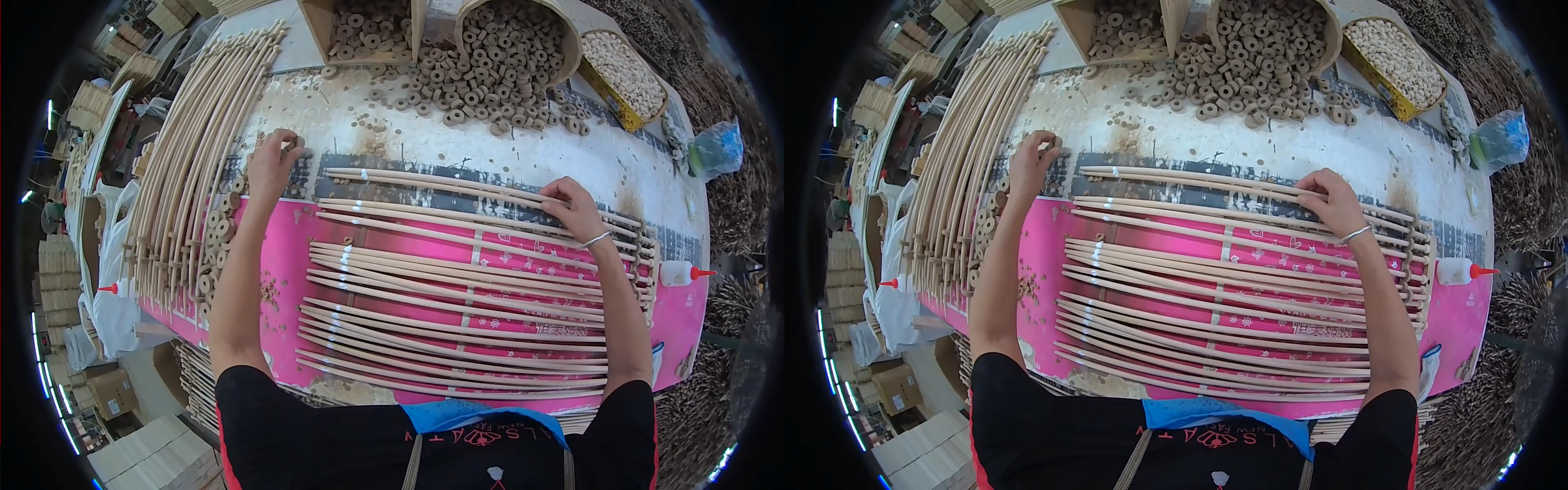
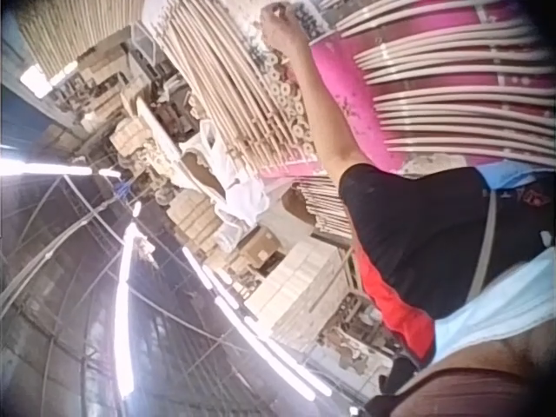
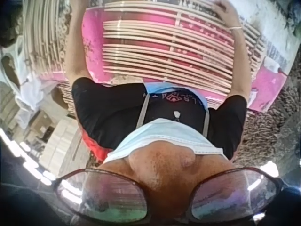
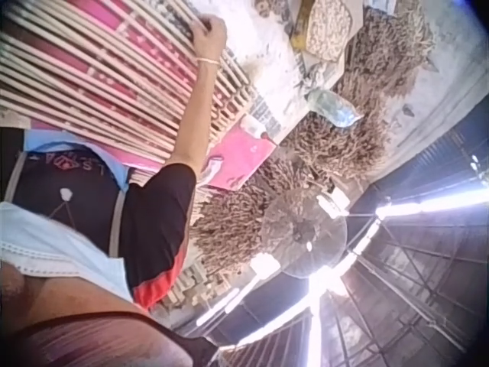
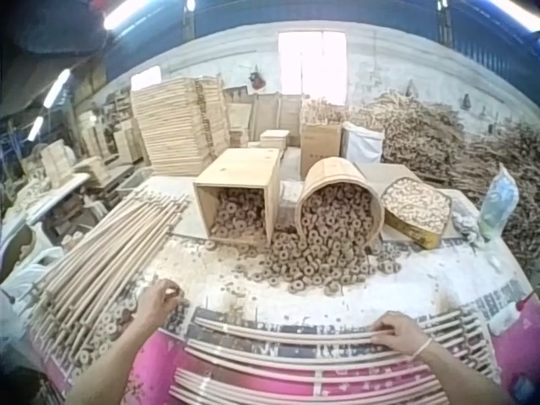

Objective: Assembling a wooden structure by applying glue to rods and sliding wooden rings into place.

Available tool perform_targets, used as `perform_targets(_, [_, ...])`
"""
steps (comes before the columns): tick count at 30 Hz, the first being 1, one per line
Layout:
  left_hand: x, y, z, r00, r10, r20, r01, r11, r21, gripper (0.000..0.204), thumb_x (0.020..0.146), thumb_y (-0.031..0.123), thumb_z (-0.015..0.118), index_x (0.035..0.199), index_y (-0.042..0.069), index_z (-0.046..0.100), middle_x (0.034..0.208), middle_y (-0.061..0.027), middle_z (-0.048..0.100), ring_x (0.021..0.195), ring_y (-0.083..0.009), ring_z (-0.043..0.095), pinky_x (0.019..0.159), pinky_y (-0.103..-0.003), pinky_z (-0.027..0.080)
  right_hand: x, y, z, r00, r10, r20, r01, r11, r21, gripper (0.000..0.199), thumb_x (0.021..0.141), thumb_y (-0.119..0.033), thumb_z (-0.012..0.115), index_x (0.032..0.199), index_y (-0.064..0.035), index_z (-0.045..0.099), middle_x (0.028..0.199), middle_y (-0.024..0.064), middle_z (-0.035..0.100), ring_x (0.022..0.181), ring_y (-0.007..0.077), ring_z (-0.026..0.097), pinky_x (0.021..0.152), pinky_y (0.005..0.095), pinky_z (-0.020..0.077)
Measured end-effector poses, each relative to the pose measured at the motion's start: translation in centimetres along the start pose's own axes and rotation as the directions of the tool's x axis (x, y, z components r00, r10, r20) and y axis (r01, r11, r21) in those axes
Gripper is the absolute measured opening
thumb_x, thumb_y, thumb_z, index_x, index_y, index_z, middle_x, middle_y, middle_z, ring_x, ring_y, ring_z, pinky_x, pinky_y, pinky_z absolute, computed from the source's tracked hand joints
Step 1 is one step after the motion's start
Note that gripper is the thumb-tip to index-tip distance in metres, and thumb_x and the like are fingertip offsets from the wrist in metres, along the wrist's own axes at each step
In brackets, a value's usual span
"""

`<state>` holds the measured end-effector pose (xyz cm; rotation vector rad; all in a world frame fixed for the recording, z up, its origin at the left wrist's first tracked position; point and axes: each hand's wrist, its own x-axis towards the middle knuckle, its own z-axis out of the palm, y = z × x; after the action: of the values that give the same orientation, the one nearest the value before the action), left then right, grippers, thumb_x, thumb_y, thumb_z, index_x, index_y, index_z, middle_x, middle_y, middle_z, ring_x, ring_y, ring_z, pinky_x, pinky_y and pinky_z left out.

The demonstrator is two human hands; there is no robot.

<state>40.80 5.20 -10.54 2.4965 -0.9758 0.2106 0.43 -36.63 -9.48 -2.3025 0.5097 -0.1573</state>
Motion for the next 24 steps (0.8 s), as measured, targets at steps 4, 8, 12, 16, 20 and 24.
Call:
perform_targets(4, [-1.5,0.9,-0.2,0.996,-0.08,-0.035,0.062,0.93,-0.361,0.032,0.097,0.022,0.073,0.126,0.008,0.068,0.116,-0.0078,0.074,0.104,-0.021,0.069,0.088,-0.036,0.052,0.8,1.4,0.1,0.99,0.097,0.107,-0.119,0.967,0.224,0.017,0.094,-0.007,0.073,0.109,-0.001,0.068,0.099,0.0015,0.068,0.094,0.0105,0.062,0.09,0.0275,0.051])
perform_targets(8, [-2.3,3.1,-0.6,0.926,-0.3,0.228,0.371,0.622,-0.69,0.039,0.104,0.027,0.069,0.137,0.007,0.067,0.115,0.0007,0.072,0.108,-0.0108,0.065,0.09,-0.026,0.048,0.8,1.3,0.0,0.989,0.105,0.102,-0.134,0.93,0.342,0.014,0.098,-0.008,0.07,0.11,-0.0008,0.067,0.098,0.0002,0.067,0.092,0.0087,0.061,0.087,0.0253,0.0518])
perform_targets(12, [-2.5,5.1,-0.7,0.886,-0.332,0.325,0.453,0.459,-0.765,0.04,0.105,0.029,0.067,0.139,0.009,0.067,0.118,0.0012,0.073,0.106,-0.0095,0.065,0.089,-0.025,0.047,0.7,1.2,0.2,0.993,0.093,0.073,-0.114,0.917,0.383,0.013,0.1,-0.009,0.068,0.11,-0.0019,0.066,0.097,-0.0012,0.066,0.089,0.007,0.06,0.083,0.0235,0.0521])
perform_targets(16, [-2.4,4.9,-0.3,0.858,-0.285,0.427,0.497,0.257,-0.829,0.038,0.108,0.031,0.064,0.139,0.009,0.066,0.121,0.0007,0.074,0.106,-0.008,0.065,0.088,-0.025,0.047,1.1,0.4,-0.2,0.992,0.113,0.056,-0.126,0.908,0.399,0.012,0.1,-0.01,0.068,0.11,-0.0029,0.066,0.096,-0.0028,0.065,0.087,0.0053,0.059,0.08,0.0224,0.0509])
perform_targets(20, [-2.2,5.4,0.1,0.857,-0.237,0.458,0.497,0.147,-0.855,0.036,0.109,0.029,0.061,0.139,0.009,0.066,0.122,-0.0007,0.074,0.107,-0.0077,0.066,0.088,-0.025,0.049,1.2,0.8,-0.3,0.993,0.109,0.046,-0.118,0.907,0.405,0.012,0.1,-0.01,0.069,0.11,-0.0033,0.067,0.095,-0.0037,0.065,0.086,0.0047,0.058,0.078,0.022,0.0492])
perform_targets(24, [-2.0,5.3,0.1,0.849,-0.249,0.466,0.502,0.104,-0.859,0.037,0.109,0.029,0.062,0.139,0.009,0.066,0.122,-0.0022,0.074,0.106,-0.008,0.067,0.086,-0.024,0.05,1.3,0.8,-0.2,0.991,0.12,0.051,-0.13,0.898,0.42,0.012,0.097,-0.005,0.069,0.109,-0.0017,0.069,0.096,-0.0011,0.068,0.087,0.0066,0.061,0.079,0.0231,0.0516])
